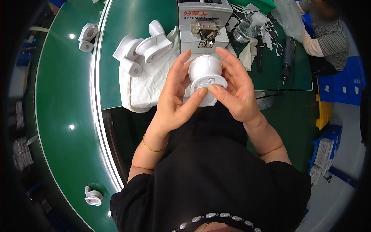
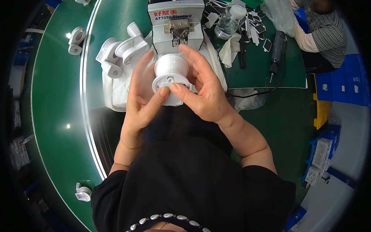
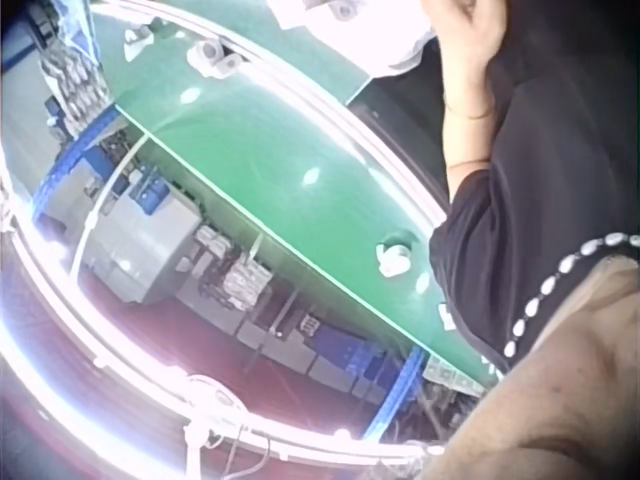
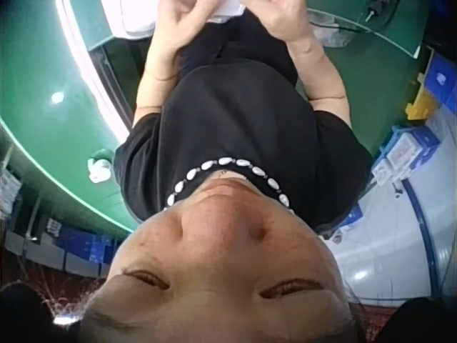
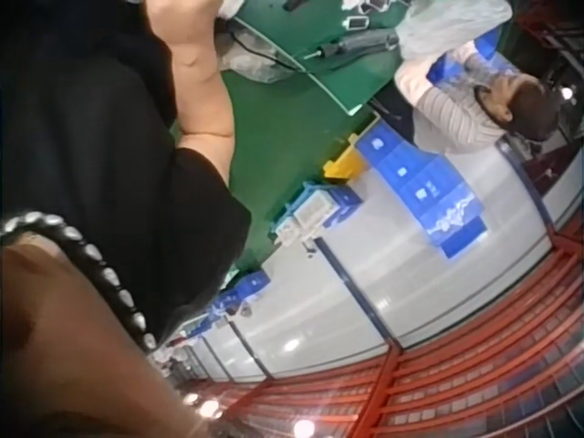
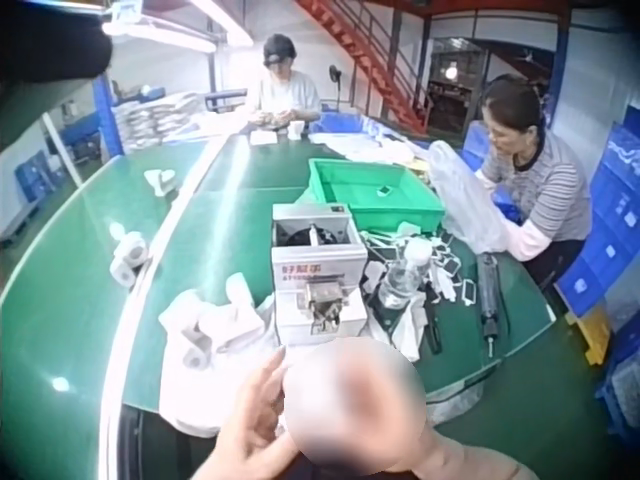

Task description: Assembling plastic housings for electronic devices by inserting components and securing them with screws using an electric screwdriver.

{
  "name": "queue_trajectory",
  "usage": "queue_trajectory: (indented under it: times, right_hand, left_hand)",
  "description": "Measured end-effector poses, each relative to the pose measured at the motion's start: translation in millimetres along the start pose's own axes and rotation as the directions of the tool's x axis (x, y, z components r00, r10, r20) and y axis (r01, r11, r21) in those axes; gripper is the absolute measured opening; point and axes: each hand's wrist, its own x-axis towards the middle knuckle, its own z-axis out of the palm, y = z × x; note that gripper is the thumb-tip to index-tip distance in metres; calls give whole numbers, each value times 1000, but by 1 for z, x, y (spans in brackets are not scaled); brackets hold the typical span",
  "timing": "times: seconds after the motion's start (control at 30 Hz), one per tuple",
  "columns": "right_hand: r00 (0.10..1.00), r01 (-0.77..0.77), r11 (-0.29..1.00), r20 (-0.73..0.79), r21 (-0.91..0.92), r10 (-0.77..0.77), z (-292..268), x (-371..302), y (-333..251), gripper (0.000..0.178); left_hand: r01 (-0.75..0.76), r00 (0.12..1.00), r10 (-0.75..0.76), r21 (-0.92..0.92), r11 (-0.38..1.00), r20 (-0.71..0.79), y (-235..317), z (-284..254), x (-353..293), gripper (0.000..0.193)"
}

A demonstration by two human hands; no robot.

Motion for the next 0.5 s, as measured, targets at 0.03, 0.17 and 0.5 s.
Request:
queue_trajectory:
  times: [0.03, 0.17, 0.5]
  right_hand:
    - [1000, 1, 1000, -1, -1, -1, 1, 1, 0, 73]
    - [1000, -5, 998, 1, -63, 5, -3, 2, -2, 72]
    - [964, -77, 959, -265, -272, 2, -112, 22, 7, 51]
  left_hand:
    - [25, 999, -25, 17, 1000, 24, 0, -3, -1, 78]
    - [62, 998, -63, 49, 997, 20, 1, 1, -2, 75]
    - [22, 997, -58, 500, 866, 57, -13, 1, 1, 96]
